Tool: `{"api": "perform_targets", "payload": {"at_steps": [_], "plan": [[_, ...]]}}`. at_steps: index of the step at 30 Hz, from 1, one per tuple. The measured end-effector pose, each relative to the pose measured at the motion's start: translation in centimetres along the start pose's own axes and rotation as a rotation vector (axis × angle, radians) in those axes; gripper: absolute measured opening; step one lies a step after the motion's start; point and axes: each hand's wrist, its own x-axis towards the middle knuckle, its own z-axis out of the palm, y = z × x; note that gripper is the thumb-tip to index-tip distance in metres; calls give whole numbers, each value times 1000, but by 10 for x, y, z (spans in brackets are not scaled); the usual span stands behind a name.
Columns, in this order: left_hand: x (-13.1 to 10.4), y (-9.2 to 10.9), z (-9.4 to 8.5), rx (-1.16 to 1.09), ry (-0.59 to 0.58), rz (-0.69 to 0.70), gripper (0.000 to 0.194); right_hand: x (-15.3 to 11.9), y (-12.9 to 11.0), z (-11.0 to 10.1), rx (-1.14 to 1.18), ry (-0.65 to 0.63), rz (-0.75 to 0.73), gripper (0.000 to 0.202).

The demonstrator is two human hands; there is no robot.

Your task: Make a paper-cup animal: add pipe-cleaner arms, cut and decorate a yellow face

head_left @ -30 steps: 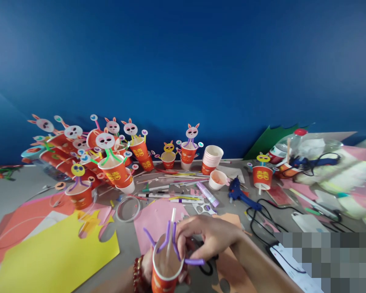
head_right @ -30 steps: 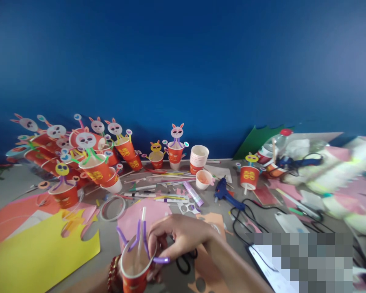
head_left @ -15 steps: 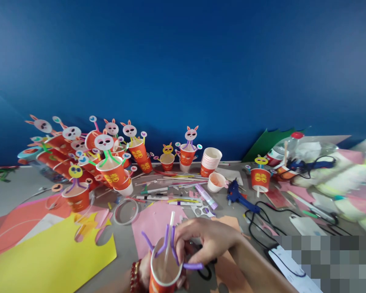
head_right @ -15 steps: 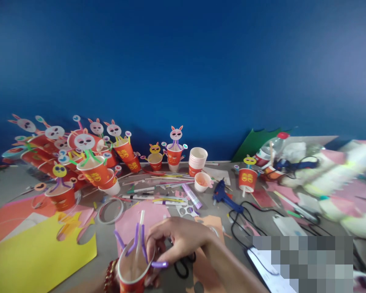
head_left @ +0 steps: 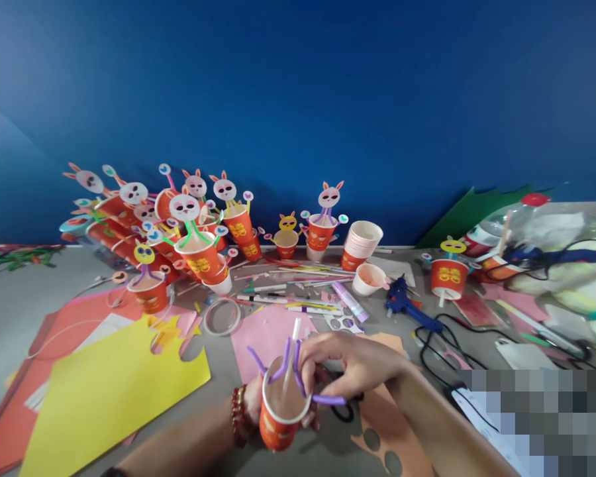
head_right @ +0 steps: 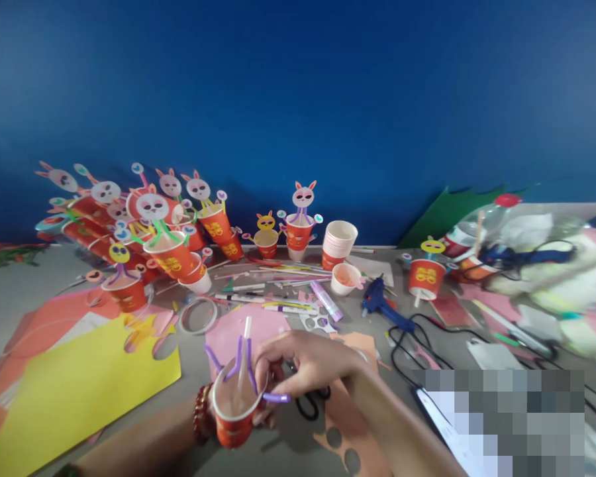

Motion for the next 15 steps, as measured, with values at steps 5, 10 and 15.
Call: {"api": "perform_targets", "payload": {"at_steps": [5, 10, 15], "plan": [[1, 3, 5, 6, 19, -8, 44, 1, 2, 0, 6, 2, 14, 18], [2, 3, 7, 36, 30, 20, 48, 0, 3, 0, 13, 10, 14, 18], [3, -2, -2, 82, -20, 53, 63, 1, 2, 0, -1, 3, -15, 21]]}}
